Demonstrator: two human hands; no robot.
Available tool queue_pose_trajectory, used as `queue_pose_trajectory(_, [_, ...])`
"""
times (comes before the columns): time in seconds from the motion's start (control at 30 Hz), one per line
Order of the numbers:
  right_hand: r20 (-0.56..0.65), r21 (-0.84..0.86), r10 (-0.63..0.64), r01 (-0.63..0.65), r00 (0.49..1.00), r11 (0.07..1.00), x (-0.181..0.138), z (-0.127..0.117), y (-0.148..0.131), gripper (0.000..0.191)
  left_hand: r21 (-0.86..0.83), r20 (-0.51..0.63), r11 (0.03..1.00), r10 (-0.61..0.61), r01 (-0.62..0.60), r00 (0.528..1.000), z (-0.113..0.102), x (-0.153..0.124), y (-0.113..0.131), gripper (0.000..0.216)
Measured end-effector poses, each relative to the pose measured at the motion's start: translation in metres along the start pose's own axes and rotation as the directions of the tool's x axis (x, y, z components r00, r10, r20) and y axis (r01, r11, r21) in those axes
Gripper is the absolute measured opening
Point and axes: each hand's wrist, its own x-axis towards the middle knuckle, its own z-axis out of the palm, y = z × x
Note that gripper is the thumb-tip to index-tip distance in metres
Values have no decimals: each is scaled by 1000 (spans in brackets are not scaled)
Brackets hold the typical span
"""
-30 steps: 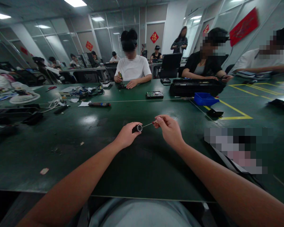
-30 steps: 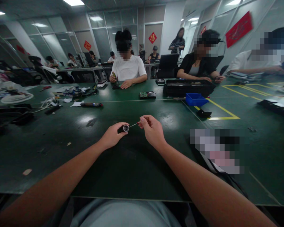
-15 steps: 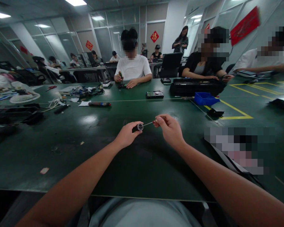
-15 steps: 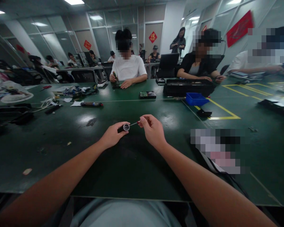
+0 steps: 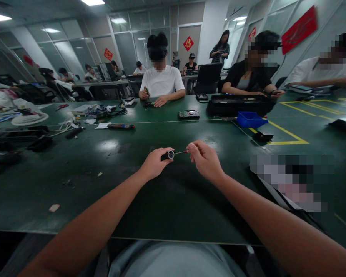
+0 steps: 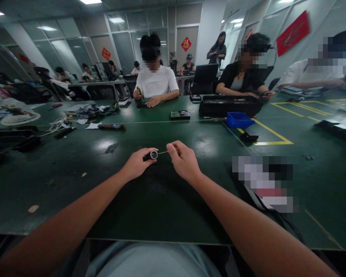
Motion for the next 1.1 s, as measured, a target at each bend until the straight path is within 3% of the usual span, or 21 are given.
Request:
queue_pose_trajectory(0.07, [-21, -30, 10, -10, 1000, 999, 1, 1, 1, 31, 1, 3, 1000, 4, -4, 1000, 0, 0, 0, 39])
queue_pose_trajectory(0.13, [-61, 4, 28, -28, 998, 1000, 1, 2, 2, 22, -1, 0, 1000, 6, -6, 1000, 1, 1, -1, 40])
queue_pose_trajectory(0.27, [-102, 240, 106, -79, 989, 968, 4, 8, 9, 18, -4, -18, 1000, -6, 6, 1000, 2, 2, -2, 40])
queue_pose_trajectory(0.4, [-84, 515, 219, -146, 972, 845, 9, 14, 18, 28, 5, -24, 999, 54, -54, 998, -2, 3, 1, 41])
queue_pose_trajectory(0.5, [-29, 613, 322, -238, 946, 754, 15, 16, 27, 32, 64, 7, 989, 131, -131, 991, -5, 6, 1, 40])
queue_pose_trajectory(0.57, [-13, 596, 398, -312, 917, 740, 18, 16, 33, 31, 129, 39, 984, 117, -122, 992, -6, 8, 0, 38])
queue_pose_trajectory(0.67, [-87, 502, 420, -324, 903, 802, 18, 15, 37, 29, 181, 90, 980, 70, -85, 993, -4, 10, -3, 38])
queue_pose_trajectory(0.93, [-137, 281, 196, -151, 971, 948, 11, 12, 22, 28, 191, 122, 977, 74, -96, 990, -2, 9, -4, 39])
queue_pose_trajectory(1.1, [-137, 122, 57, -40, 989, 992, 5, 8, 8, 24, 211, 127, 969, 101, -126, 987, 0, 8, -5, 42])
